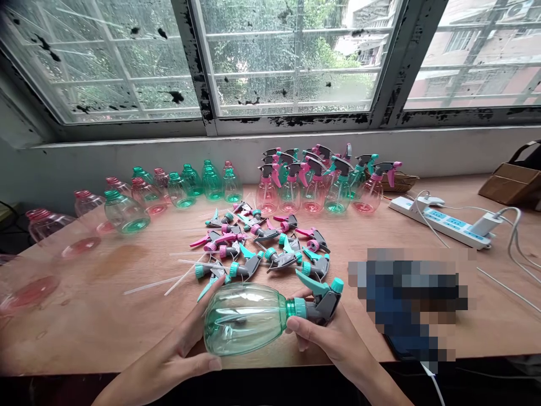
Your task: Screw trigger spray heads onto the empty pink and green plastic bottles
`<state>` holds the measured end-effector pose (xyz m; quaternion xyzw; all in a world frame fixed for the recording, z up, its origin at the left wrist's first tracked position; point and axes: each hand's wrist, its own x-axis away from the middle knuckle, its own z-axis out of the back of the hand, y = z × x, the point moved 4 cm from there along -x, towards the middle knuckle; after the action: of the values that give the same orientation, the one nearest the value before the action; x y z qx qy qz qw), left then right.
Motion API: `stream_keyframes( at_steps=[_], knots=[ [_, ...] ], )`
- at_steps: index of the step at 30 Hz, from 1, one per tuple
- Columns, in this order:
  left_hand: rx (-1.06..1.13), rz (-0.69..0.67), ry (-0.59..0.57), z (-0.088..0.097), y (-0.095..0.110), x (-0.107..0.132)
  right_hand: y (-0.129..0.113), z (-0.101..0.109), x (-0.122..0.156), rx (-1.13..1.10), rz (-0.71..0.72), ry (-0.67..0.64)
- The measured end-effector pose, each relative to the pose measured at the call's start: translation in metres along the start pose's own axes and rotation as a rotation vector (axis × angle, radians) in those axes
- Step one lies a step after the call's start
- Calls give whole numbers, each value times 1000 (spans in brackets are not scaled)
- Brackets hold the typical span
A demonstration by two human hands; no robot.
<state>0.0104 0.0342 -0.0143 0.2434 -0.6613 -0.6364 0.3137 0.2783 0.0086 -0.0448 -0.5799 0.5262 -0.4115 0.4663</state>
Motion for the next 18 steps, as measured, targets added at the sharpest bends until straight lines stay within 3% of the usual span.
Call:
stream_keyframes(
  at_steps=[11,18],
  knots=[
    [84,62,16,0,-5,0,-2,-2,2,-31,-14,39],
    [-4,5,-5,-1,1,-2,-4,-3,0,-24,8,43]
  ],
)
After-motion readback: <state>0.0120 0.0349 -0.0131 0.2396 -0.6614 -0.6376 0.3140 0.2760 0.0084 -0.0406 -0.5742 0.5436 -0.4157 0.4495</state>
